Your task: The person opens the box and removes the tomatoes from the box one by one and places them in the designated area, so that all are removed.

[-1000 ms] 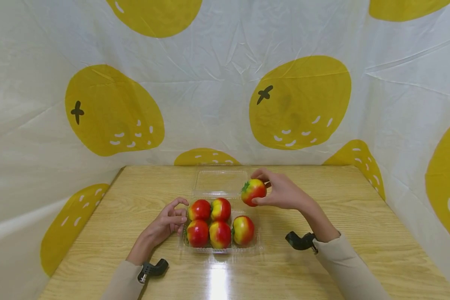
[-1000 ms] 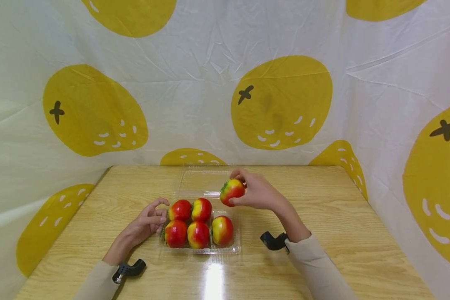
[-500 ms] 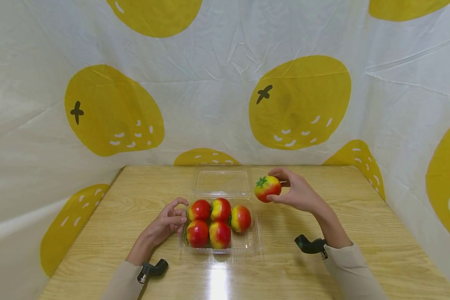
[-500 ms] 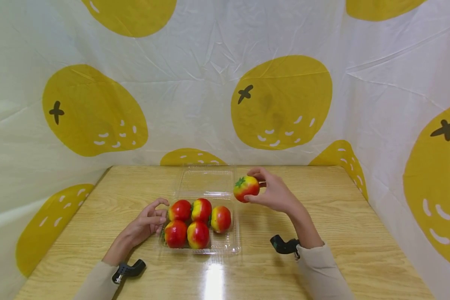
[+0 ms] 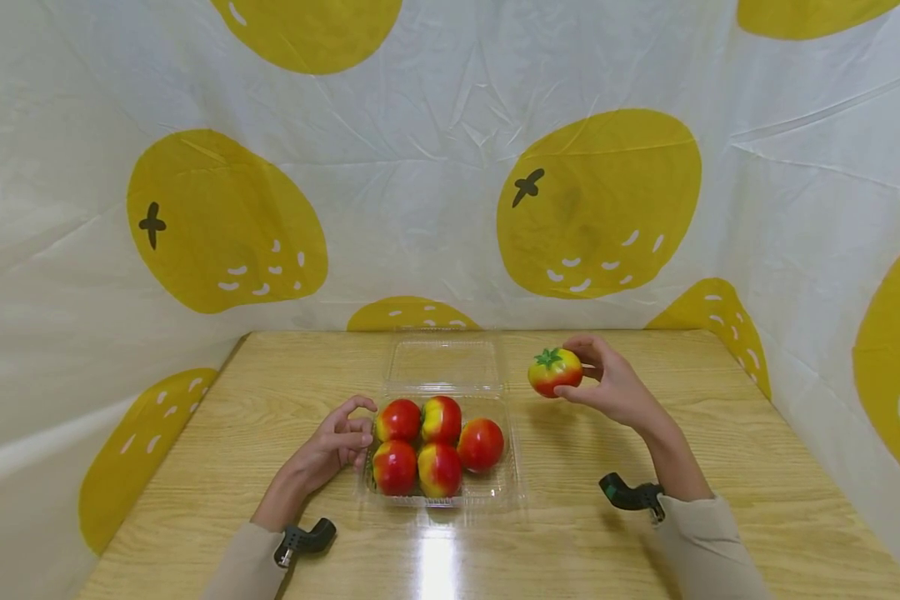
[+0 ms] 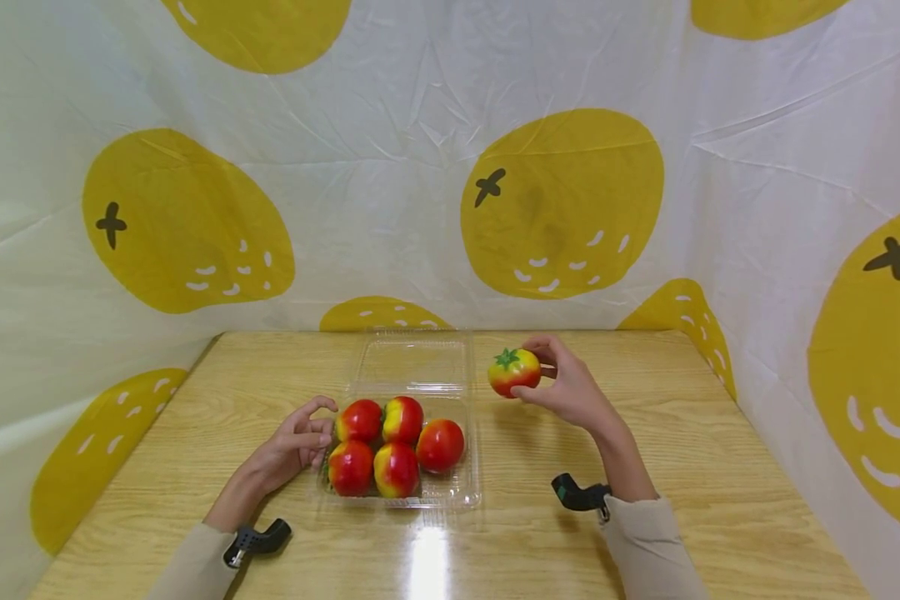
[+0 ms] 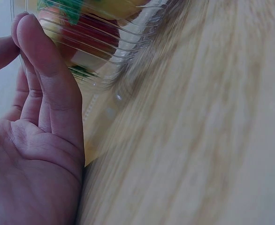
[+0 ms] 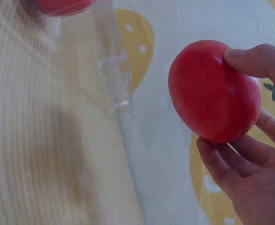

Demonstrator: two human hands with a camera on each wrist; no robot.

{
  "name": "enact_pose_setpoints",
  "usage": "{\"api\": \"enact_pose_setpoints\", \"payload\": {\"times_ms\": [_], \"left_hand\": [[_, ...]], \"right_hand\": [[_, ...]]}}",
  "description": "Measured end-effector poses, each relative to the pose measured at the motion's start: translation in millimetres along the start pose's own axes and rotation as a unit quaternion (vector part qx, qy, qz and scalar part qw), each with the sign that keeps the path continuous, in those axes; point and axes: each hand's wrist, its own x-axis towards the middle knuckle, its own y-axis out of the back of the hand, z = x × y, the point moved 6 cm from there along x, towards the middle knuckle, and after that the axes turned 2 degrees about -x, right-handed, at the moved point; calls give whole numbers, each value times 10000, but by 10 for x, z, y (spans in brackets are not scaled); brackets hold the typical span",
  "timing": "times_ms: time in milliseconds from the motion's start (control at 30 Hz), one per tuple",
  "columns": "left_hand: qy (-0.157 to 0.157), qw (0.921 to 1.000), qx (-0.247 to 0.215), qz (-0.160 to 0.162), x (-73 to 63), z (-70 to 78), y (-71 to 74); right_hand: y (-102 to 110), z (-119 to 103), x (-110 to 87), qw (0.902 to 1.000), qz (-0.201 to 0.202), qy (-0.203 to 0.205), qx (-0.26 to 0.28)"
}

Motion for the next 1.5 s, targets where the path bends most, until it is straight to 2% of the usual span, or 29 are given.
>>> {"api": "enact_pose_setpoints", "payload": {"times_ms": [300, 600, 1033, 1500], "left_hand": [[-6, 10000, 37, -15, 1, -7, 7], [52, 10000, 17, 46, 3, 3, -1], [41, 10000, -25, 11, 1, 4, 1], [31, 10000, -1, -21, 8, -12, 14]], "right_hand": [[-11, 230, 20, 9995, 150, -135, 230], [-38, 448, 33, 9973, 8, -498, 532], [-148, 781, 79, 9954, -25, -869, 401], [-201, 834, 68, 9957, -1, -929, -5]]}}
